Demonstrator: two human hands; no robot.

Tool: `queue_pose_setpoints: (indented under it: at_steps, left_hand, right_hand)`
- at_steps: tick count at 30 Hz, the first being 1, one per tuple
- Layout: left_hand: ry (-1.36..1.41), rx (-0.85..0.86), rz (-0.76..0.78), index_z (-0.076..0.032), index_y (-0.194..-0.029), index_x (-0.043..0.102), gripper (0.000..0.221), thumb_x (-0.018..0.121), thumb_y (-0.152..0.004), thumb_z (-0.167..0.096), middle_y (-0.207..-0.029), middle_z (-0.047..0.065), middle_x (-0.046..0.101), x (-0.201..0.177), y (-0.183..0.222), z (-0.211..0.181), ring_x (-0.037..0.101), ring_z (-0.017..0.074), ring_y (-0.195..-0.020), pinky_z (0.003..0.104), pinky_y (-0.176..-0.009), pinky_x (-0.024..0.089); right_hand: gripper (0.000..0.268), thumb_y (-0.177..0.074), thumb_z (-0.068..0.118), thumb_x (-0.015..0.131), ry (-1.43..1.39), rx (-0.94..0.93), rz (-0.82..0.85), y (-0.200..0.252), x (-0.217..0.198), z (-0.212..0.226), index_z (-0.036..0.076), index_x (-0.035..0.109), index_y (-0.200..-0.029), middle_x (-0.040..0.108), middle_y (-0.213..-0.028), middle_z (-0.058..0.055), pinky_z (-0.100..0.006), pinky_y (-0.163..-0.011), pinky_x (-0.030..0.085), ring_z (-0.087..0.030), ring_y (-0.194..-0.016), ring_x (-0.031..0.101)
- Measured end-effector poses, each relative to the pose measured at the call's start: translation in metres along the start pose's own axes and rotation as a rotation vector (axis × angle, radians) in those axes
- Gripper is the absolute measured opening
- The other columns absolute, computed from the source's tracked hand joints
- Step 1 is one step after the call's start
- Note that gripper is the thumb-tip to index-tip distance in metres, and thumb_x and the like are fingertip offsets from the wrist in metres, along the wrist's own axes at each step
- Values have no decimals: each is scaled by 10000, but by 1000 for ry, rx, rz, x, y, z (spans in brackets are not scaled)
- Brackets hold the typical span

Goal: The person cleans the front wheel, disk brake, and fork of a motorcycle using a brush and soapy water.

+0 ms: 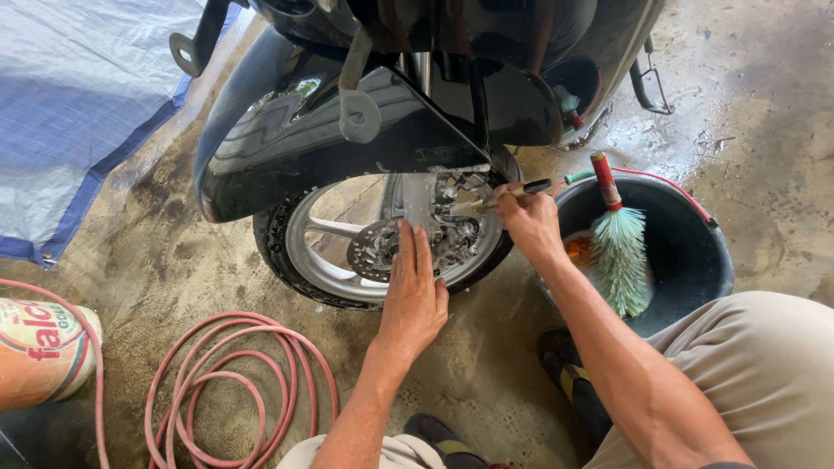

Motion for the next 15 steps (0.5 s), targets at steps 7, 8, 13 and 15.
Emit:
queue_pose_setpoints:
  at_steps: [7,8,13,15]
  left_hand:
    - [-13,-8,10,42,-1683,5,810,482,-1041,-86,-1721,377,-78,0,-2,0,191,570,-1575,724,-1248,302]
    - [-10,-13,14,43,-1682,6,808,479,-1039,-84,-1720,380,-78,0,-1,0,196,572,-1573,728,-1248,299]
    - [-26,-23,28,45,-1682,1,808,467,-1038,-100,-1723,376,-84,3,-1,2,187,557,-1583,710,-1255,291]
    - [-48,-19,11,44,-1682,6,797,464,-1047,-102,-1722,376,-67,3,-1,2,199,558,-1577,707,-1251,317]
  right_hand:
    - [308,-882,265,648,-197,115,8,-1,2,5,44,726,-682,619,-540,-120,-283,-508,548,-177,-474,614]
    - [294,-855,264,670,-229,130,-27,-4,-3,1,29,725,-686,605,-526,-128,-287,-486,552,-175,-456,608]
    - [254,-882,219,661,-333,134,-94,-11,-4,-29,-13,748,-941,669,-668,-147,-288,-525,615,-168,-537,662]
    - [236,-872,191,675,-388,194,-33,-1,7,-35,-25,738,-943,688,-696,-176,-323,-543,632,-197,-549,678]
Point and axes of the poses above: each hand's wrist, its own y-axis away from the middle knuckle, its own x-axis out of the palm, z = x × y, the point moved 7 cm from there along -y, towards the middle knuckle
